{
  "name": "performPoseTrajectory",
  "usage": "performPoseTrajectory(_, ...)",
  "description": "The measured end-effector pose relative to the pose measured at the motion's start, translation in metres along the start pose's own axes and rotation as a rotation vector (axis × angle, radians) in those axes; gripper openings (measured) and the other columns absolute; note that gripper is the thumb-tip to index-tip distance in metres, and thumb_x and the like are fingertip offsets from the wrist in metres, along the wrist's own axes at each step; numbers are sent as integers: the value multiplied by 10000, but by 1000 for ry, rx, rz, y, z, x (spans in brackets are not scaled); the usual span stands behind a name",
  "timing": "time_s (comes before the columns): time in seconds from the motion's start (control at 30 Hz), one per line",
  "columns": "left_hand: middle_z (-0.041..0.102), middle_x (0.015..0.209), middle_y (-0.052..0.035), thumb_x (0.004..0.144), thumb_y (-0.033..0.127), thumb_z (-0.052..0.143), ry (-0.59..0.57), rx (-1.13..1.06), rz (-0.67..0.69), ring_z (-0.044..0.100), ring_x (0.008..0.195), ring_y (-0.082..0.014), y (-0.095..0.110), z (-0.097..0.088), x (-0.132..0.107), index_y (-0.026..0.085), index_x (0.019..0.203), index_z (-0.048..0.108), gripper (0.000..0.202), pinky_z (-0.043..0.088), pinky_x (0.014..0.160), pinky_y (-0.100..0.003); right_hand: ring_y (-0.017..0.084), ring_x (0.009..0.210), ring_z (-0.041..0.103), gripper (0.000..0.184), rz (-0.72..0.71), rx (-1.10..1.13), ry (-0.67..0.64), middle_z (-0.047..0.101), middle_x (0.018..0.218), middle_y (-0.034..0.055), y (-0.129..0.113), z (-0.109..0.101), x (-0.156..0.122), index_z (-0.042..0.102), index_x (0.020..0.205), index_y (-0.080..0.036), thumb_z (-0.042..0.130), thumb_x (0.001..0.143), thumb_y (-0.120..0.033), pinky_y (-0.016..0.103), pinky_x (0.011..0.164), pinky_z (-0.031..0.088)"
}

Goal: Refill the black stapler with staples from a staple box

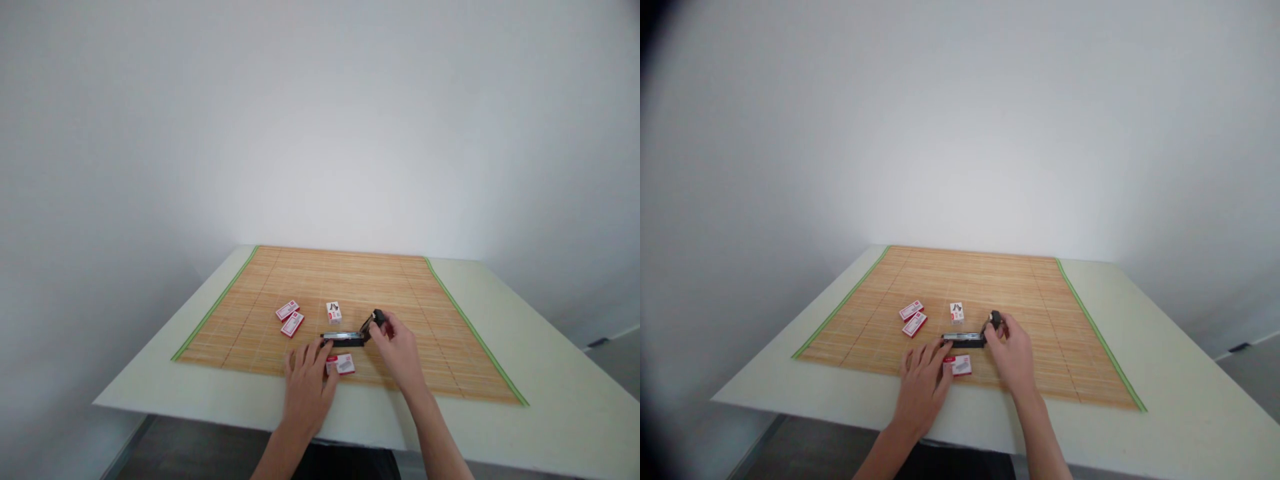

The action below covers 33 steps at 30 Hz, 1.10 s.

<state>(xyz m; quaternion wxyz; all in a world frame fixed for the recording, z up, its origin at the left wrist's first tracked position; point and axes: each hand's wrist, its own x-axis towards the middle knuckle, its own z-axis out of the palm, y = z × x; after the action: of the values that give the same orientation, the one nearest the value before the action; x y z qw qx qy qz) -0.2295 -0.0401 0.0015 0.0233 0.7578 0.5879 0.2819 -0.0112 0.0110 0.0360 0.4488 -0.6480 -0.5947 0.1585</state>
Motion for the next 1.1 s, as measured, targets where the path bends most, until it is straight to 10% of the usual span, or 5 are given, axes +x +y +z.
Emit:
performPoseTrajectory(0.23, 583, 1428, -29, 903, 280, 597, -48, -112, -8, 523, 1251, -317, -6, -3, 3, 368, 1379, 588, 485, 349, 1114, -568, 218, 642, 587, 512, 308, 117, 14, 654, 675, 23, 54, -10, -14, 703, 1001, -146, 532, 864, -609, 312, 617, 409)
performPoseTrajectory(0.5, 626, 1237, -70, 834, 472, 720, -178, -222, 0, 594, 1148, -301, -31, -18, 0, 307, 1295, 617, 500, 477, 1009, -465, 177, 581, 529, 706, 198, 61, 222, 529, 614, -64, 14, -26, -21, 457, 1441, -112, 554, 911, -567, 283, 613, 395)
performPoseTrajectory(0.73, 644, 1145, -47, 812, 412, 766, -313, -271, 132, 619, 1078, -274, -40, -18, 21, 322, 1160, 676, 371, 506, 941, -426, 195, 633, 605, 403, 32, 0, -323, 663, 682, 20, -22, 18, -25, 740, 1089, -194, 477, 958, -470, 281, 605, 389)
performPoseTrajectory(1.1, 615, 1314, -38, 846, 366, 754, -192, -301, 181, 540, 1229, -276, -42, -12, 28, 332, 1203, 682, 366, 445, 1081, -483, 203, 706, 672, 389, 6, 5, -409, 764, 814, 58, -24, 44, -23, 763, 1129, -210, 475, 957, -409, 277, 654, 430)
